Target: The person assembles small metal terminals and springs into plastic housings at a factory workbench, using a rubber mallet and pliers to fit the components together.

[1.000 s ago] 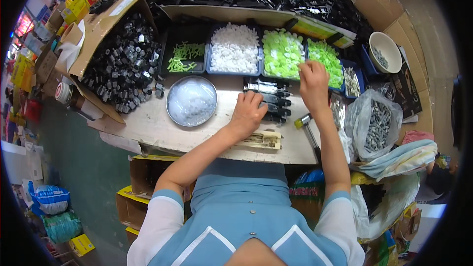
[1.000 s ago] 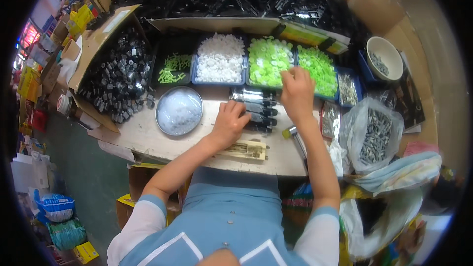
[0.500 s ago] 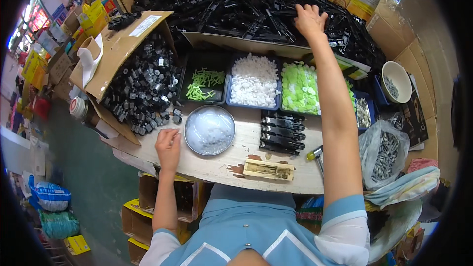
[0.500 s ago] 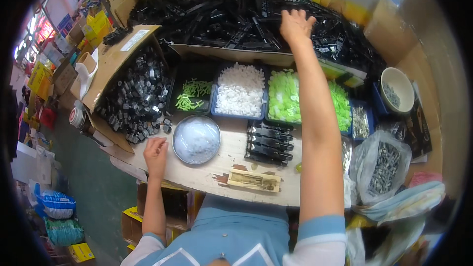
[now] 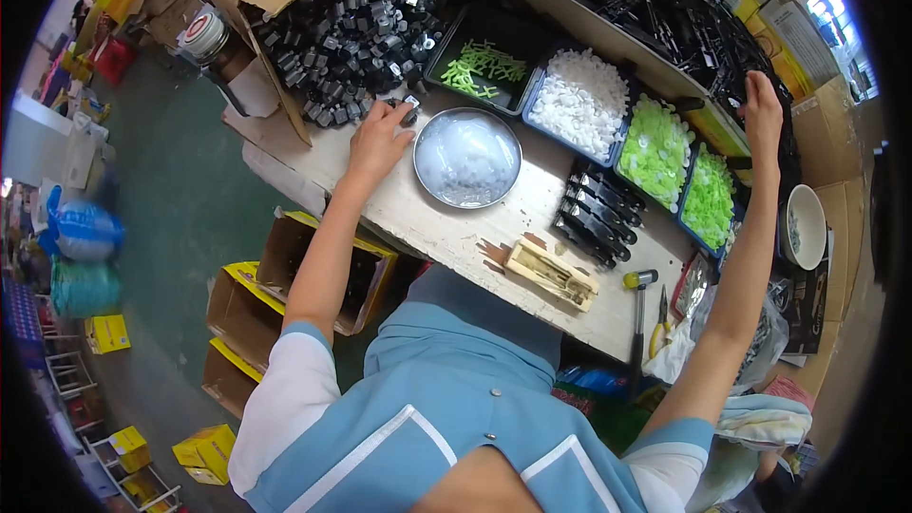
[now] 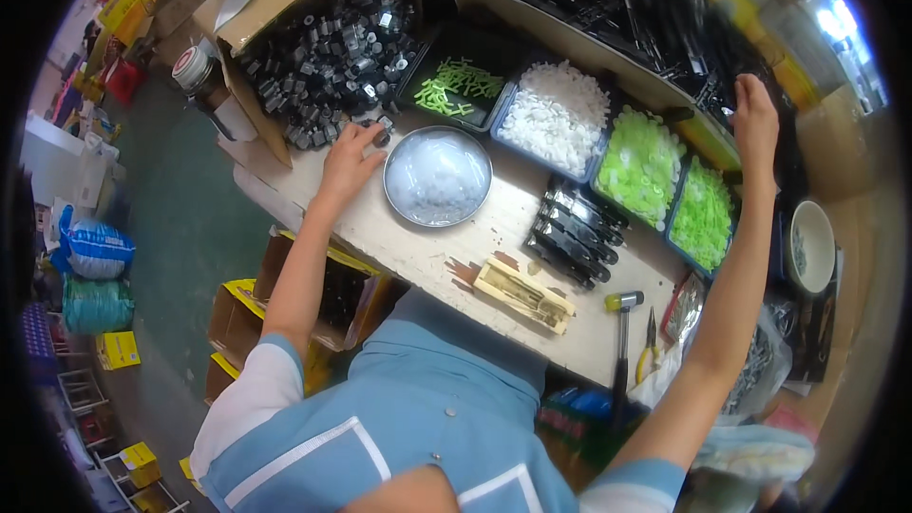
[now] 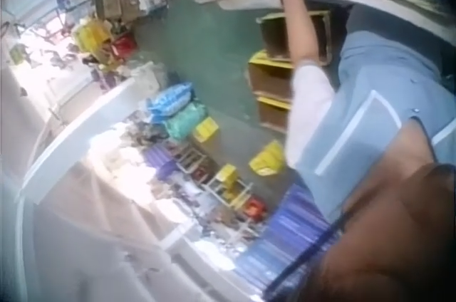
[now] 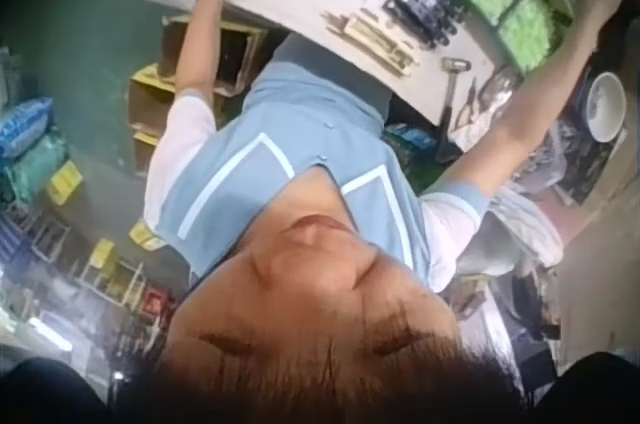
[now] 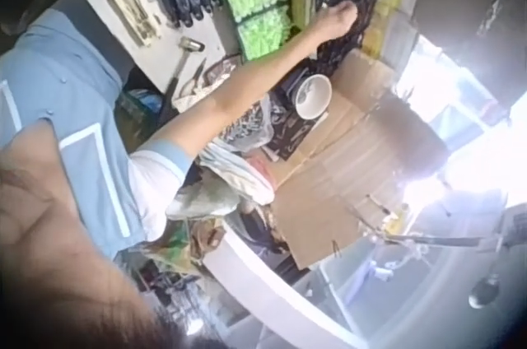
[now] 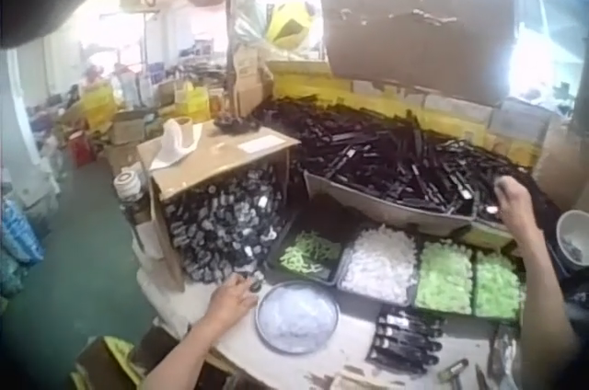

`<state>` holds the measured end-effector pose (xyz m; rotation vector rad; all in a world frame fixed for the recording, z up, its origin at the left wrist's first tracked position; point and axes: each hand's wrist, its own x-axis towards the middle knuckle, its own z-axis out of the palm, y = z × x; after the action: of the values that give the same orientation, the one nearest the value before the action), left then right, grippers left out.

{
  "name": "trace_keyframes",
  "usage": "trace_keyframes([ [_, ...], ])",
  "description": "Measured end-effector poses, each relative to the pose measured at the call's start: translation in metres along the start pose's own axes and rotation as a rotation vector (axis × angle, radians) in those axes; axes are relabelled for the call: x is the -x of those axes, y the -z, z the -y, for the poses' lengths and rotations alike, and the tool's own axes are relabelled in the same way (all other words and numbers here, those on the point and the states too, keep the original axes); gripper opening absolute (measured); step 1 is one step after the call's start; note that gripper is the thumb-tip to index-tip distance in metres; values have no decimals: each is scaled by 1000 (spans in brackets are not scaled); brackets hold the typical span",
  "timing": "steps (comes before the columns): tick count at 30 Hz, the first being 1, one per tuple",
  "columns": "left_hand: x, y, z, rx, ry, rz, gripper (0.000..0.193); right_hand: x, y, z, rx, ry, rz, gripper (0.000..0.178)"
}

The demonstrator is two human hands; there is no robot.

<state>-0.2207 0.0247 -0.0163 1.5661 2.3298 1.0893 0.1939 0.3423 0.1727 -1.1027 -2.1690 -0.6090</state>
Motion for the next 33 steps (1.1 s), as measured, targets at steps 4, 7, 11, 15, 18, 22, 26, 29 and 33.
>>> trace_keyframes([
  [4, -3, -9, -4, -160, 35, -1, 34, 61, 42, 44, -845, -135, 254, 20],
  [7, -4, -14, 6, -104, 0, -45, 25, 94, 104, 110, -848, -119, 644, 19],
  [11, 8, -3, 4, -173, -35, -100, 15, 136, 118, 134, -585, 286, 700, 22],
  [15, 23, 2, 11, -246, -92, -96, 20, 148, 114, 158, -233, 731, 694, 4],
  [18, 30, 3, 9, -338, -134, -140, 26, 158, 90, 166, -254, 914, 689, 6],
  [22, 36, 3, 9, -382, -133, -126, 26, 156, 60, 186, -365, 958, 581, 5],
  [26, 41, 4, 12, -413, -140, -121, 23, 161, 44, 212, -529, 942, 515, 10],
  [29, 41, 8, 14, -396, -151, -97, 19, 170, 43, 219, -581, 645, 354, 19],
  [33, 37, 7, 14, -401, -132, -61, 21, 207, 69, 240, -603, 267, 510, 22],
])
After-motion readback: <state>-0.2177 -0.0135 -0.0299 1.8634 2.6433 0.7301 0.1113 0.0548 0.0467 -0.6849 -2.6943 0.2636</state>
